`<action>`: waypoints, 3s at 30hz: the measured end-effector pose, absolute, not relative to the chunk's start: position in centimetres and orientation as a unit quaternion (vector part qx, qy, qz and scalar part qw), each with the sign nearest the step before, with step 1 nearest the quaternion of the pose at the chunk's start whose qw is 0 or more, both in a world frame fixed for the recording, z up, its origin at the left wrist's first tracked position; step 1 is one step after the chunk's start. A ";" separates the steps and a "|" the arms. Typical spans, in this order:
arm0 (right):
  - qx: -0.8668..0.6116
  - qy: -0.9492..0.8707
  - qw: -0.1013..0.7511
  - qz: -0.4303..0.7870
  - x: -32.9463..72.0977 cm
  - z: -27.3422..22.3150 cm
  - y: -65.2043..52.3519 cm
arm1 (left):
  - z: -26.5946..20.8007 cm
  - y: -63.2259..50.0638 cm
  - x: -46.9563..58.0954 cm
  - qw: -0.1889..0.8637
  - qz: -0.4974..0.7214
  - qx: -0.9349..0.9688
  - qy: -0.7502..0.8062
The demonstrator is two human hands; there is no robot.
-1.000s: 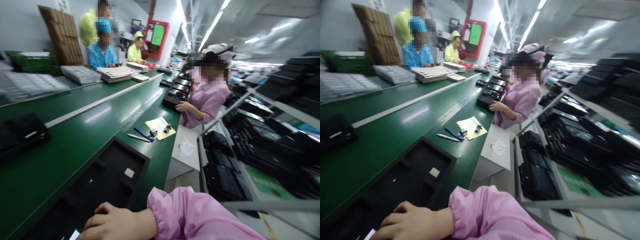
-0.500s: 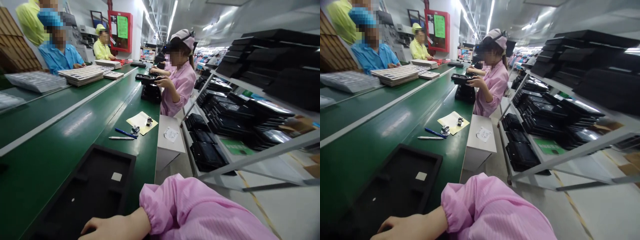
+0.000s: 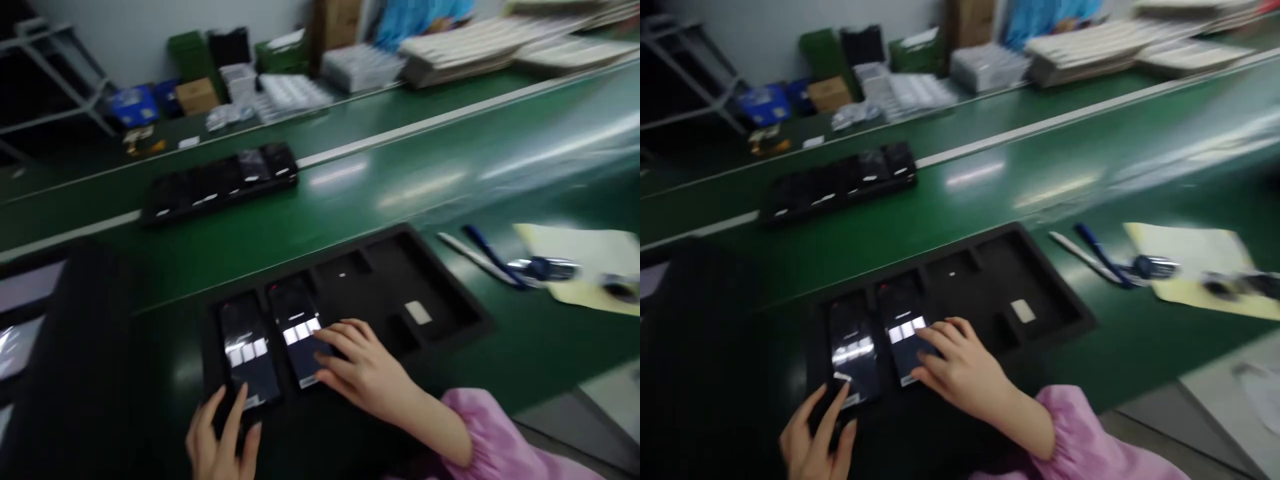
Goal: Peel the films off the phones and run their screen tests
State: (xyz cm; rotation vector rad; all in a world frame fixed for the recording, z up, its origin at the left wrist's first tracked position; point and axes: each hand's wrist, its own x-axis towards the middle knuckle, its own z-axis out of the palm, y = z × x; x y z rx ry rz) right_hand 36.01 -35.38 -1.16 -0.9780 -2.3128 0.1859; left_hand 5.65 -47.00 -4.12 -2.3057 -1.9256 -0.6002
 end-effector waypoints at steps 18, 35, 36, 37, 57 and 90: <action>-0.372 -0.884 0.283 0.032 34.8 0.5 -33.7 | -3.2 -46.8 7.3 0.080 -0.238 -0.743 -0.620; -0.400 -0.856 0.327 0.007 35.6 0.4 -34.1 | -0.4 -44.2 8.2 0.061 -0.238 -0.722 -0.647; -0.397 -0.854 0.335 0.008 35.7 0.4 -34.1 | 0.0 -43.5 8.4 0.060 -0.240 -0.720 -0.648; -0.396 -0.854 0.339 0.010 35.8 0.4 -34.2 | 0.3 -42.8 8.6 0.061 -0.240 -0.721 -0.647; -0.362 -0.872 0.323 0.067 36.6 -0.4 -34.6 | -0.1 -41.8 9.0 0.078 -0.181 -0.727 -0.658; -0.377 -0.889 0.259 0.034 35.7 -0.6 -35.5 | -0.4 -47.0 5.8 0.001 -0.191 -0.712 -0.676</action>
